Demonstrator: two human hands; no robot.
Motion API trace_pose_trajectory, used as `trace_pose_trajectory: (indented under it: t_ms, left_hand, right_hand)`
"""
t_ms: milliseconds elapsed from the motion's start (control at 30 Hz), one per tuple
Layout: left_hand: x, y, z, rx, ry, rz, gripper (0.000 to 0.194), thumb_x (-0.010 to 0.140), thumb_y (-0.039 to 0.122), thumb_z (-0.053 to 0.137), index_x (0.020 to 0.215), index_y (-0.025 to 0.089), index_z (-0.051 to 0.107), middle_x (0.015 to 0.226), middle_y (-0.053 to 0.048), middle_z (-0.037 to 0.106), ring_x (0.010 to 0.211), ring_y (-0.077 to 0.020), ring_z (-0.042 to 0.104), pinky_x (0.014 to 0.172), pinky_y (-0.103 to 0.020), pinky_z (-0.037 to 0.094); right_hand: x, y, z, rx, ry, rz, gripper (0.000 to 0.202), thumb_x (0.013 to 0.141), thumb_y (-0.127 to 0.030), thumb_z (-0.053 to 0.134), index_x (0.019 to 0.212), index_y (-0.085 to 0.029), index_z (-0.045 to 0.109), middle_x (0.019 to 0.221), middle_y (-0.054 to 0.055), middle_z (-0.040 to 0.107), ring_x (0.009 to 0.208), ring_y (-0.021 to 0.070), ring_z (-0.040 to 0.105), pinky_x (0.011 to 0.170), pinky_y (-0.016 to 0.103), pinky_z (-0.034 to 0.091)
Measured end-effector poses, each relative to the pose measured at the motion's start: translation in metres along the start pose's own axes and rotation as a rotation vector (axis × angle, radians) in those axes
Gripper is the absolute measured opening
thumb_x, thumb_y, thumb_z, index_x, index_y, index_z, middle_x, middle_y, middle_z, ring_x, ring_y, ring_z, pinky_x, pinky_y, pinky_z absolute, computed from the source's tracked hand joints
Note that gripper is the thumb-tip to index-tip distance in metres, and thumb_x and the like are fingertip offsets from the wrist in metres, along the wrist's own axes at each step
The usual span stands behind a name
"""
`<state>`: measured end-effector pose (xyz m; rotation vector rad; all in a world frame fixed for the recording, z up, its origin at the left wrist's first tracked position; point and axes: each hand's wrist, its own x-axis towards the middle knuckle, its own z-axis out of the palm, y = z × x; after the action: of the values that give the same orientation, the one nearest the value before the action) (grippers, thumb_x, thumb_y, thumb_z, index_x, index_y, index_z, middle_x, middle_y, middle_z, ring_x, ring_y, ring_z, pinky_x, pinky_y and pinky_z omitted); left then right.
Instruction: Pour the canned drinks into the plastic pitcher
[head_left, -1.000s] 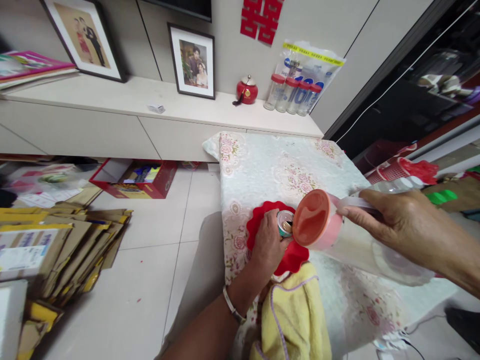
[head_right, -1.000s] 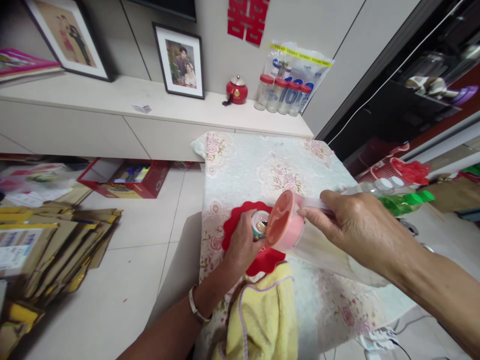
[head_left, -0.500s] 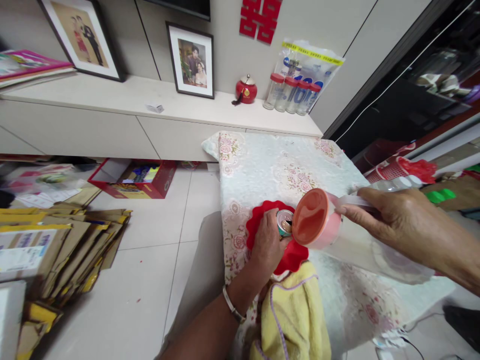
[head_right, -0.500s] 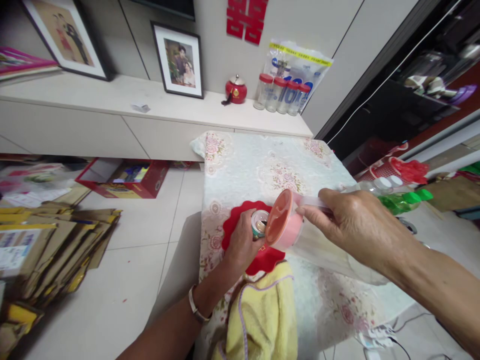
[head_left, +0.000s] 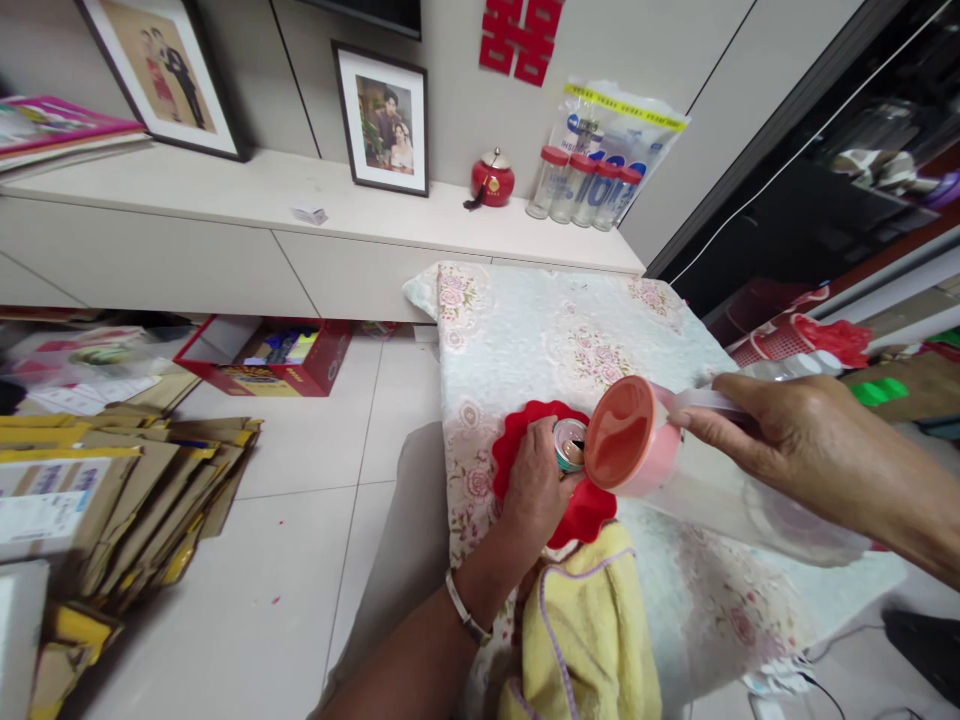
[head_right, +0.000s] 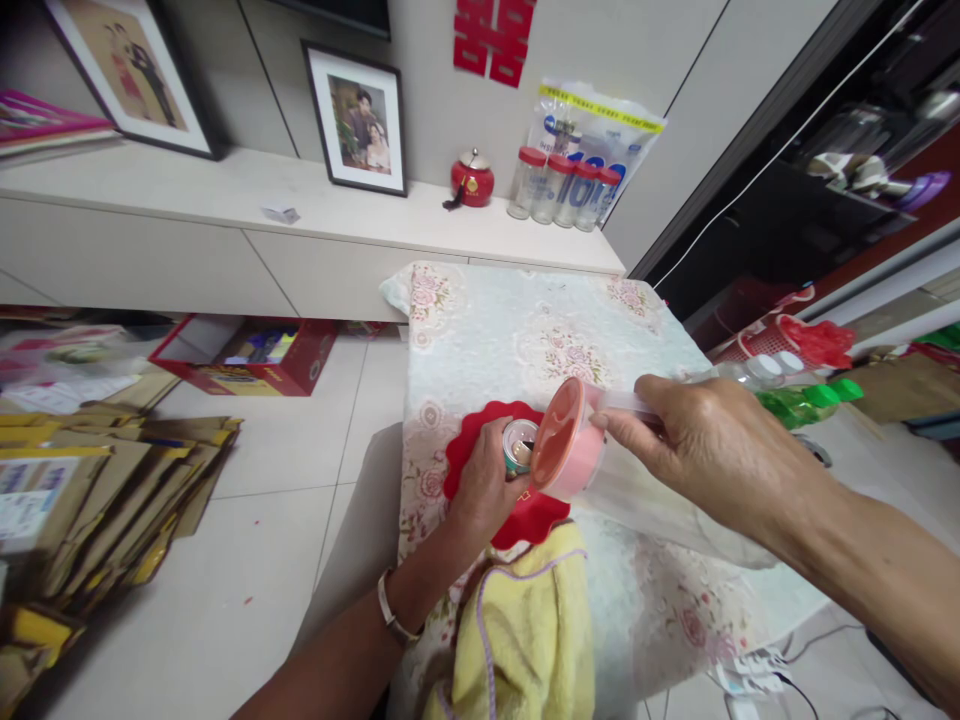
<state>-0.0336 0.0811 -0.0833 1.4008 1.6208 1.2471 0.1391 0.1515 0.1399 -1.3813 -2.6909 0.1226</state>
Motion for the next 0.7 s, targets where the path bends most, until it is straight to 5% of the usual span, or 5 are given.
trace_pose_trajectory:
  t_ms: [700]
  left_hand:
    - [-0.0001, -0.0020, -0.0003, 0.016, -0.021, 0.031, 0.077, 0.076, 0.002, 0.080, 0.141, 0.024, 0.045, 0.143, -0.014, 0.060, 0.141, -0.0324, 0.059, 0.117, -0.052, 0.051]
  right_hand:
    - [0.0047, -0.0046, -0.0016, -0.067, -0.035, 0.097, 0.071, 0.087, -0.096, 0.028, 0.061, -0.031, 0.044, 0.047, 0.004, 0.048, 0.042, 0.0216, 0.044, 0.050, 0.040, 0.029]
